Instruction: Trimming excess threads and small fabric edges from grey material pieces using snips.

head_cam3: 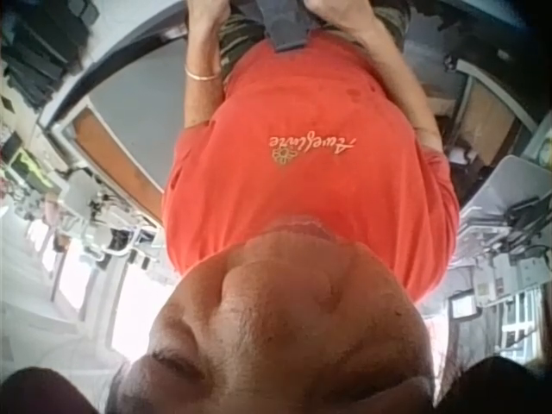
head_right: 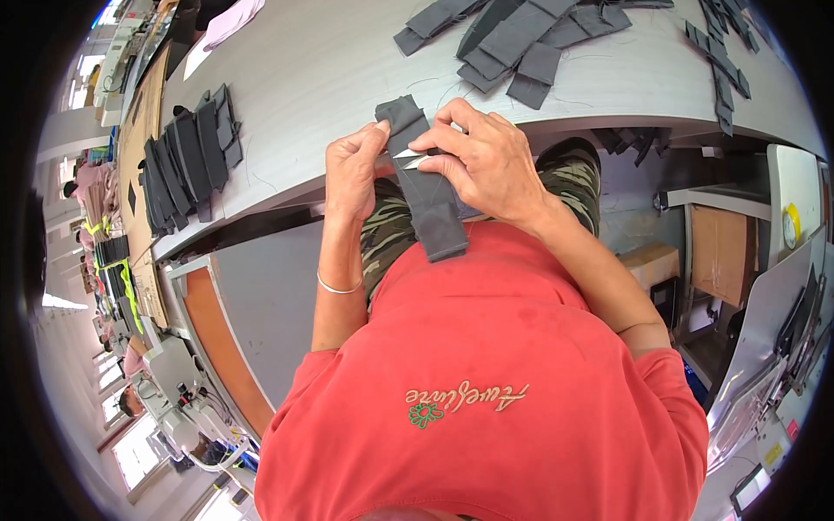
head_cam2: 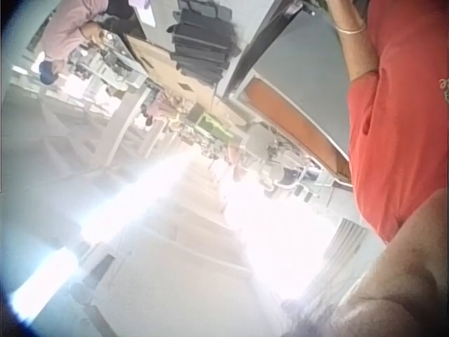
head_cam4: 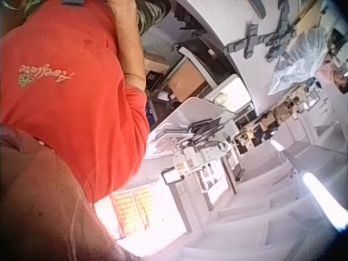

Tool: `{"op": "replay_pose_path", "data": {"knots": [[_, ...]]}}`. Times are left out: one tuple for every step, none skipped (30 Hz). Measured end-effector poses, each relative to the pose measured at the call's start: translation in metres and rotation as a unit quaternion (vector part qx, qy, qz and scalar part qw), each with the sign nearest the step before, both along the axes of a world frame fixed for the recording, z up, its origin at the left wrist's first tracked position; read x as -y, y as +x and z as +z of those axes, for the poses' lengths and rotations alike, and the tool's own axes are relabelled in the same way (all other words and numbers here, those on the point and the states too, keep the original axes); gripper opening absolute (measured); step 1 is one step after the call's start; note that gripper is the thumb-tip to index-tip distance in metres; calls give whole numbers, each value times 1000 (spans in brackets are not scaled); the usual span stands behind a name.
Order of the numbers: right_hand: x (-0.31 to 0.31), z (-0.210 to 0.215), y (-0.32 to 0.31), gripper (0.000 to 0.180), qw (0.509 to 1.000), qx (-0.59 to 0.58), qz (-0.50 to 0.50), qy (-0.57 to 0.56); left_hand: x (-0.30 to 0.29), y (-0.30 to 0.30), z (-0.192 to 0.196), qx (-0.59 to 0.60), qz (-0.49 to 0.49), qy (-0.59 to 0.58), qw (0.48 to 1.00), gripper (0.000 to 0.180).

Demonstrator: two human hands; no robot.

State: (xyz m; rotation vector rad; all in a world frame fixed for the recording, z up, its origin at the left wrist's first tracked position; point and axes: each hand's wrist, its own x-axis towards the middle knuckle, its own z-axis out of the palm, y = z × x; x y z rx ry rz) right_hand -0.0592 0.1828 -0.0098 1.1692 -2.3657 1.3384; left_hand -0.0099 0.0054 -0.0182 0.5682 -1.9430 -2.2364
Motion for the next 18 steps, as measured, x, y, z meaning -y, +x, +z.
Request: {"op": "replay_pose_path", "data": {"knots": [[0,0,1,16,1000,1,6,5,0,0,0,-3,1,-2,1000,40],[1,0,2,16,1000,1,7,5,0,1,0,-3,2,-2,1000,40],[1,0,2,16,1000,2,1,1,1,1,-1,-4,1,-3,1000,40],[2,-1,3,17,1000,3,-5,-3,1,1,-2,-5,-1,-5,1000,40],[3,-1,4,17,1000,3,-5,-3,1,1,-2,-5,-1,-5,1000,40],[4,-1,5,17,1000,7,-14,-3,0,2,-1,-3,-2,-2,1000,40],[5,0,5,17,1000,12,-23,-4,0,2,0,-1,-2,0,1000,40],[6,-1,5,17,1000,12,-23,-4,-1,2,1,-1,-2,0,1000,40],[7,-1,5,18,1000,9,-26,-9,-1,2,2,6,-4,1,1000,40],[8,-1,5,18,999,5,-30,-15,-1,2,3,13,-5,2,1000,40],[7,-1,5,18,999,5,-29,-15,-1,2,3,13,-4,2,1000,40],[6,-1,5,18,999,-2,-41,-7,-2,2,2,13,0,6,1000,40],[4,-2,5,19,999,-9,-53,0,-2,2,2,12,4,8,1000,40],[3,-2,4,19,999,-9,-52,0,-1,2,0,12,5,8,1000,40],[2,-2,4,18,999,-21,-47,7,2,3,-3,6,4,-3,1000,40],[1,-2,4,18,998,-33,-43,15,2,3,-5,0,2,-13,1000,41],[1,-1,5,18,998,-33,-43,15,2,3,-5,0,2,-13,1000,41],[1,-1,6,18,999,-35,-31,12,2,3,-3,5,3,-14,1000,41]]}}
